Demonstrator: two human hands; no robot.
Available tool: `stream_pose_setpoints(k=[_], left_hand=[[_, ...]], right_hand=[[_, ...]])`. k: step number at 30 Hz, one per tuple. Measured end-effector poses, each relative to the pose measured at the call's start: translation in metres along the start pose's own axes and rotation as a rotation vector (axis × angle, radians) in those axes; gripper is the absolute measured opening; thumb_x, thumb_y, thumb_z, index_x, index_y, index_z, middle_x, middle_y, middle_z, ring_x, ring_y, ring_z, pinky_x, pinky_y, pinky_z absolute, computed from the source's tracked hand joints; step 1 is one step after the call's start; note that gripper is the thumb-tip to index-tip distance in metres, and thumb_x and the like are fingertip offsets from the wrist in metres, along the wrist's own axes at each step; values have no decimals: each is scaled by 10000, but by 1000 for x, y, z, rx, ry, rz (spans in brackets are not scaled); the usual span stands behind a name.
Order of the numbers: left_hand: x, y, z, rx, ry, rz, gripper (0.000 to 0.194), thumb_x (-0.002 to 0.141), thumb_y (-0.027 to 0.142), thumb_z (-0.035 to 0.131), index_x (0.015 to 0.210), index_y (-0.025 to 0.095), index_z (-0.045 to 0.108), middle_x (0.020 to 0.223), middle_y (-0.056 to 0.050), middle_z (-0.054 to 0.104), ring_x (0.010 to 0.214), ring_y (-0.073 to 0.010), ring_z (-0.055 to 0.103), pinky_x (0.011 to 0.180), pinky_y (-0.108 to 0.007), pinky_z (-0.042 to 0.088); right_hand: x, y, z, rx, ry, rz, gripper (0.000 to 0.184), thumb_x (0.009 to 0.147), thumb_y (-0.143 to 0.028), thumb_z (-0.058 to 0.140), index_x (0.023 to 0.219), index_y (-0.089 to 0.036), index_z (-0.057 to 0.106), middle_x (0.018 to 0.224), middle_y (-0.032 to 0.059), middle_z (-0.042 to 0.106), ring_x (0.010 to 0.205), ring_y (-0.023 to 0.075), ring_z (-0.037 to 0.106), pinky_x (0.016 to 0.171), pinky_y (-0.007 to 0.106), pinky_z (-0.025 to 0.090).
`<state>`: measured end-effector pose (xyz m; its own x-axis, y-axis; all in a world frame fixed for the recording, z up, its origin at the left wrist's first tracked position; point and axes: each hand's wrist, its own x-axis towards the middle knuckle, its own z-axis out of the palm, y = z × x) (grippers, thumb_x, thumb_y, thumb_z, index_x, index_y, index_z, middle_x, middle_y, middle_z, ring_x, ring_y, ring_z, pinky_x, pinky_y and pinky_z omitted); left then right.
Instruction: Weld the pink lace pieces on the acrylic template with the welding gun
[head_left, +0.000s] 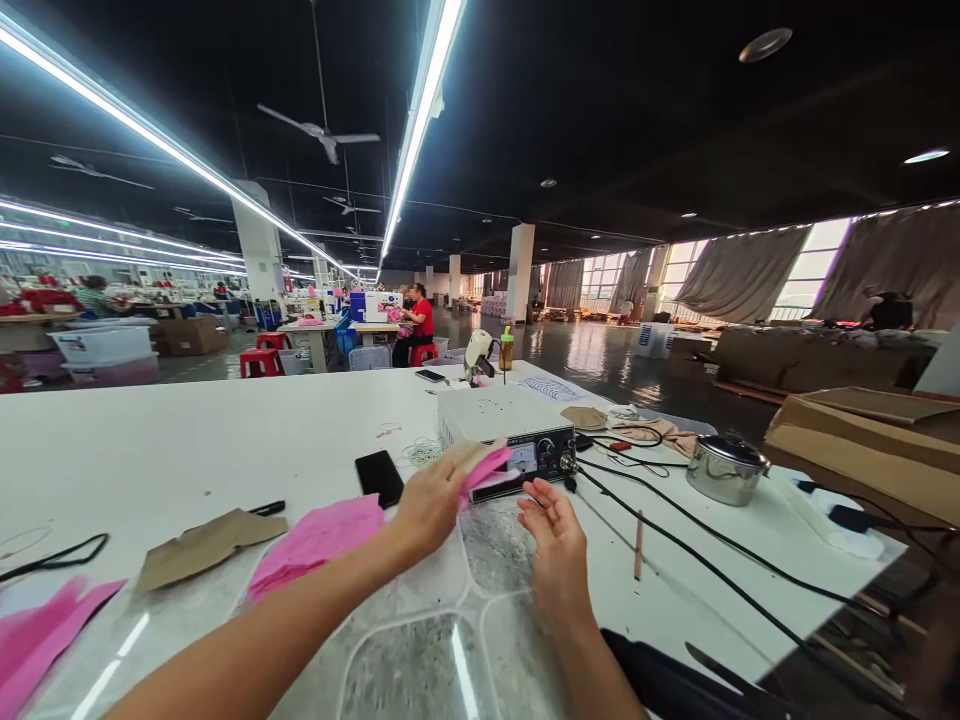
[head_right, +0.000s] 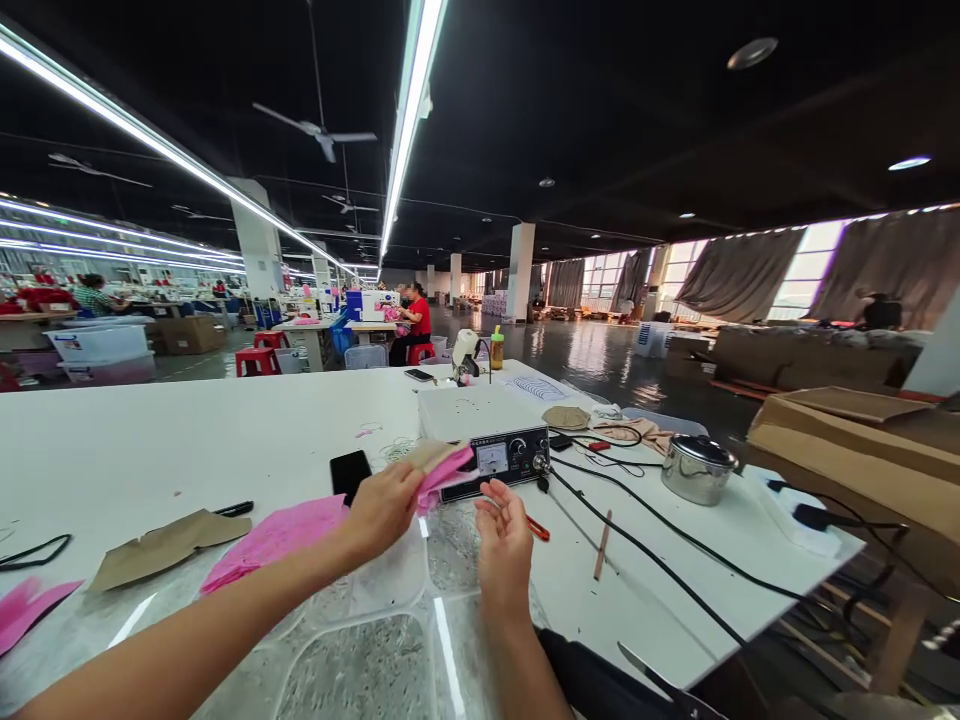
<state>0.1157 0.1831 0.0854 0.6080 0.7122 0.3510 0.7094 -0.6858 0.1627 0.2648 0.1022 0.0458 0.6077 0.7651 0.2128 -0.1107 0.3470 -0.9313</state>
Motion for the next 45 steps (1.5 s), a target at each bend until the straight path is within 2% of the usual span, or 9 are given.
stream_pose_setpoints(k=[4,7,12,17,23,29,34,40,45], left_hand=[[-10,13,46,149,-162,247,213,770,43,493,918,112,629,942,-139,617,892,-262,562,748,-371,436],[-15,9,58,206,-228,329,207,796,65,482,940,94,627,948,-156,604,879,-264,563,714,-366,448],[-18,-3,49,207,-245,353,202,811,160,508,971,124,626,1000,-123,595,931,-259,562,766,-361,459],[-24,-6,43,161,-226,322,232,829,260,552,1005,136,638,1048,-123,590,949,-252,575,829,-361,468],[-13,-11,36,97,-278,306,360,776,439,665,1011,167,679,1021,-94,629,924,-244,612,799,-317,481],[-1,-17,33,68,-336,318,269,767,396,680,949,200,708,998,-71,637,898,-225,623,753,-278,466],[2,-18,32,68,-354,320,256,763,395,679,925,200,717,996,-68,632,880,-217,616,741,-268,454],[0,-17,31,68,-356,316,263,792,386,641,986,225,717,1014,-62,629,899,-213,606,767,-271,445],[1,-18,28,58,-371,334,267,805,366,623,1006,218,717,998,-70,626,899,-216,603,769,-273,443]], right_hand=[[5,-1,-6,-78,55,-71,461,701,-383,560,1103,-165,504,1189,151,585,994,226,597,898,392,477],[8,0,-12,-169,47,-93,418,726,-387,529,1082,-169,526,1155,138,607,976,218,602,866,374,487],[11,2,-18,-408,-84,-136,338,730,-404,504,950,-171,609,991,107,680,916,218,622,807,338,487],[9,5,-20,-780,-237,-172,215,734,-297,479,787,-215,670,821,42,710,770,218,631,749,337,447],[0,3,-27,-1160,-455,-169,215,772,-198,481,786,-248,690,820,1,713,768,181,626,665,261,394],[-7,-2,-45,-1487,-477,-127,220,809,-167,466,823,-217,680,893,49,693,816,202,607,595,268,298],[-2,3,-49,-1561,-466,-90,178,808,-195,488,884,-207,649,873,48,683,815,193,600,590,259,288],[1,7,-46,-1525,-463,-73,155,828,-249,507,834,-211,657,896,42,689,833,189,600,582,255,281],[0,6,-46,-1456,-446,-61,251,874,-329,455,792,-210,660,838,54,688,775,191,590,570,256,284]])
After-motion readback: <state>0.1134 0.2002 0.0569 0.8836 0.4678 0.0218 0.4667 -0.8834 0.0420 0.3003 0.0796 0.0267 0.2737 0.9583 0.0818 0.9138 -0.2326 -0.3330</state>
